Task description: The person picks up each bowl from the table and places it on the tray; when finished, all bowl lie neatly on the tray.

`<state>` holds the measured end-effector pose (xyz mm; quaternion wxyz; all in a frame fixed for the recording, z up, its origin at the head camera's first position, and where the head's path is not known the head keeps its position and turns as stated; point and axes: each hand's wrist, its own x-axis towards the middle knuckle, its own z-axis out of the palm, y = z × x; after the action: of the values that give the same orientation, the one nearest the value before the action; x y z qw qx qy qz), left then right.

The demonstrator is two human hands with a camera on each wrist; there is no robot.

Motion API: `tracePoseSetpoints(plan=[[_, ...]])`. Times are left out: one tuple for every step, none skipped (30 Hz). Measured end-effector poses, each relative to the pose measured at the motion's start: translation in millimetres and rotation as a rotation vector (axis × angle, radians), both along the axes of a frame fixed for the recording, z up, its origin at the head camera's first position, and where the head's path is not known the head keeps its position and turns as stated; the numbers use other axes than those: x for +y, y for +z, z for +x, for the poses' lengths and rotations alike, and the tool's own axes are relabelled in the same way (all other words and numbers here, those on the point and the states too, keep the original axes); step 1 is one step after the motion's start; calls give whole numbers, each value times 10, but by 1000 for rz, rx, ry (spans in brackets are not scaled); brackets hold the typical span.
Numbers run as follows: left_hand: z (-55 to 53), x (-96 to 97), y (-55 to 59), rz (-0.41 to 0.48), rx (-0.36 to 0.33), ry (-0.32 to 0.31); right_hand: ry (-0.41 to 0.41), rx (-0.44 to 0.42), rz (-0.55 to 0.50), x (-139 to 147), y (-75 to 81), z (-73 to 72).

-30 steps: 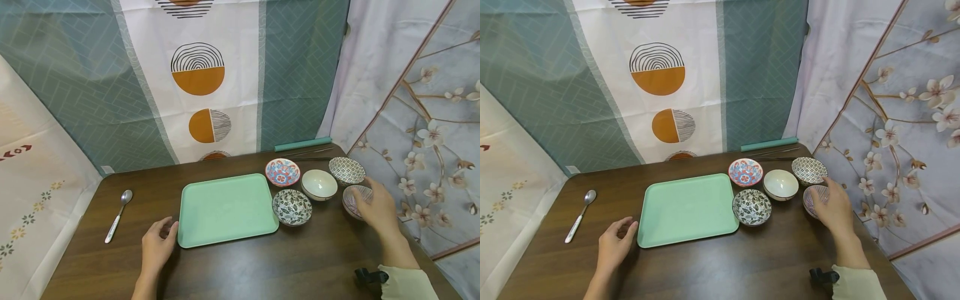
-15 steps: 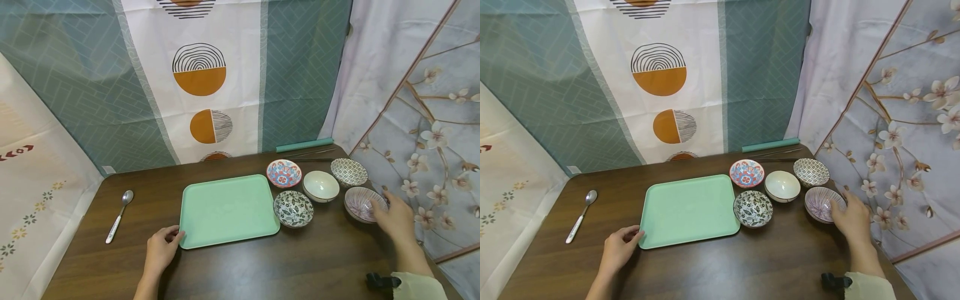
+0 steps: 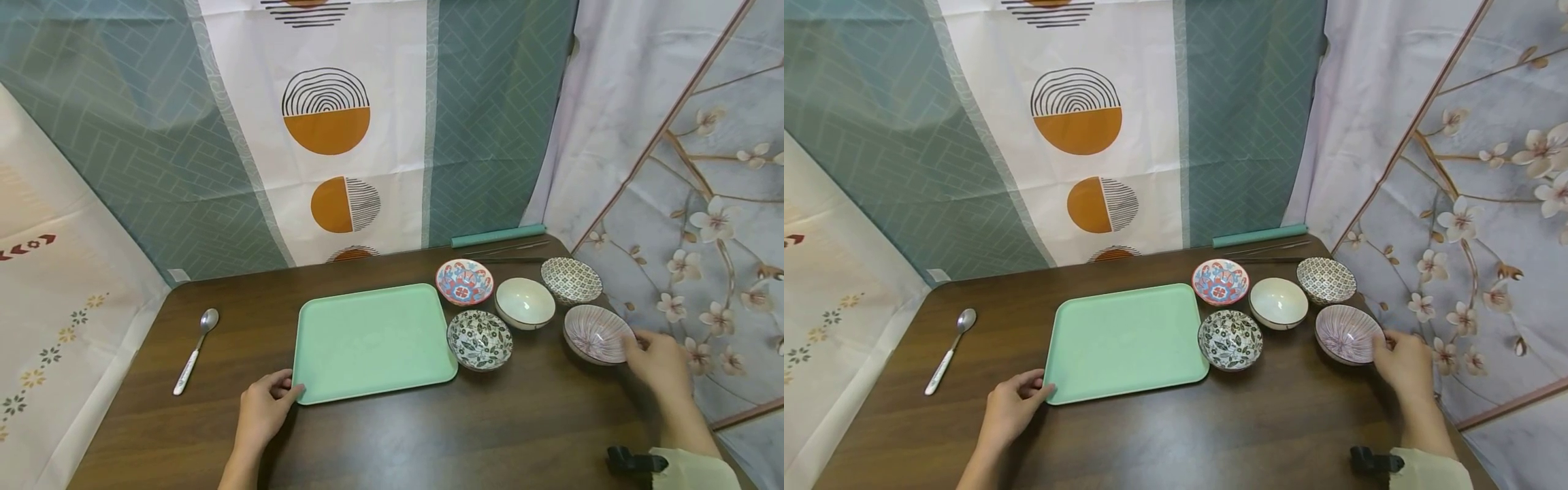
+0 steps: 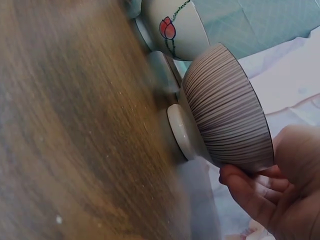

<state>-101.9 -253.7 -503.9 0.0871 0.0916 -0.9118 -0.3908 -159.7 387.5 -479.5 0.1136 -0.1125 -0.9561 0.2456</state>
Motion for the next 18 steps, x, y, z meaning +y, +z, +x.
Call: tracePoseSetpoints(plan=[[6, -2, -1, 4, -1, -2, 0, 13, -2, 4, -2, 3], [12, -4, -2, 6, -1, -3, 1, 27, -7, 6, -3, 7], [16, -8, -4, 10, -4, -1, -1, 40, -11, 6, -2, 11], [14, -8, -5, 15, -6, -1, -9, 52, -12, 9, 8, 20], [13, -9, -7, 21, -8, 2, -18, 61, -15, 10, 19, 31], [12, -11, -8, 26, -13, 3, -25, 78, -16, 13, 32, 40], [11, -13, -10, 30, -18, 4, -32, 90, -22, 13, 51, 50], [10, -15, -11, 33, -22, 6, -34, 95, -33, 13, 76, 62], [9, -16, -11, 37, -28, 8, -37, 102, -44, 13, 104, 73], [10, -16, -9, 40, -33, 8, -39, 100, -57, 15, 139, 85], [9, -16, -8, 41, -36, 8, -38, 99, -70, 17, 177, 95], [8, -14, -7, 40, -39, 7, -33, 107, -75, 15, 214, 104], [6, -12, -6, 40, -40, 8, -33, 101, -79, 13, 254, 110], [5, -8, -4, 41, -41, 9, -31, 98, -74, 7, 296, 113], [6, -6, -2, 43, -42, 10, -32, 99, -64, -2, 338, 109], [8, -5, -3, 43, -41, 12, -31, 97, -56, -10, 379, 102], [12, -6, -5, 43, -40, 16, -27, 104, -40, -27, 418, 91], [18, -8, -7, 43, -41, 21, -22, 110, -31, -48, 454, 75]])
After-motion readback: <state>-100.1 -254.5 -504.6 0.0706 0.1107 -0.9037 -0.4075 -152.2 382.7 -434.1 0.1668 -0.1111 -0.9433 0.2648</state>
